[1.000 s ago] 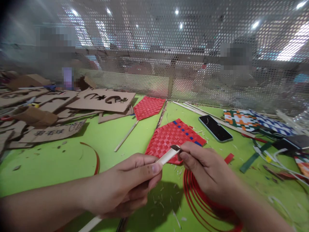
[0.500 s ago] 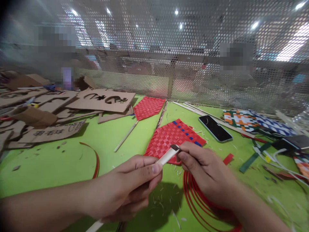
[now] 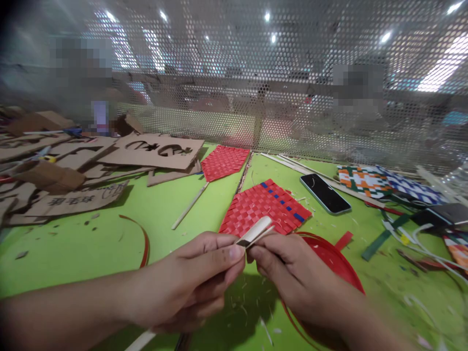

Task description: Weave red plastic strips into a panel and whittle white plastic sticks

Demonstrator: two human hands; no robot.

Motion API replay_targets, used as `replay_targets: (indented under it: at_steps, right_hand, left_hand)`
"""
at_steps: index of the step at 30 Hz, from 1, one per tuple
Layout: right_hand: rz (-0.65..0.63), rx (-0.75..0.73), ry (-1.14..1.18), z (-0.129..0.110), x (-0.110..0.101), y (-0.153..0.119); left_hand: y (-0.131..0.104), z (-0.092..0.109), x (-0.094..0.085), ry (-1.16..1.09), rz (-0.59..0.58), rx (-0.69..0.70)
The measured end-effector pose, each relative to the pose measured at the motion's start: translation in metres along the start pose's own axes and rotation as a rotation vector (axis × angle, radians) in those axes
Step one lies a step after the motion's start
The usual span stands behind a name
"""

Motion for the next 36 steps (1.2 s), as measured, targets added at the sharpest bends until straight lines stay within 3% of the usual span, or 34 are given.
replay_targets:
  at_steps: [4,6,9,14,19,28,31,36]
  right_hand:
    - [0.002,0.034,0.052,-0.002,0.002,0.002]
    - [0.032,0.024,0.058,-0.001,-0.001,0.002]
    - [0.027,0.023,0.047,0.001,-0.006,0.001]
    - [0.153,0.043,0.142,0.005,-0.017,-0.003]
    - [0.275,0.089,0.354,0.008,-0.023,-0.004]
    - [0.245,0.073,0.240,0.005,-0.023,-0.004]
    - [0.235,0.072,0.179,0.004,-0.024,-0.004]
    - [0.255,0.123,0.328,0.005,-0.018,-0.002]
  left_hand:
    - [0.002,-0.003,-0.001,-0.083,-0.025,0.124]
    - [0.006,-0.010,-0.001,-0.136,-0.164,0.111]
    - [0.014,-0.015,-0.007,-0.223,-0.230,0.192]
    - [0.018,-0.015,-0.014,-0.168,-0.229,0.127]
    - [0.008,-0.006,-0.010,-0.005,-0.157,0.004]
    - [0.004,-0.005,-0.003,-0.035,-0.029,0.059]
    - [0.003,-0.005,-0.003,-0.038,-0.044,0.029]
    - [0.002,-0.001,-0.002,-0.052,-0.067,0.027]
Point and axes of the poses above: each hand's wrist, its own y-axis towards the middle knuckle, its own x-axis out of the palm, z = x × y, the point moved 3 cm from there along y, towards the middle knuckle, and after that the axes turned 6 degrees about y, right-handed, at the moved point
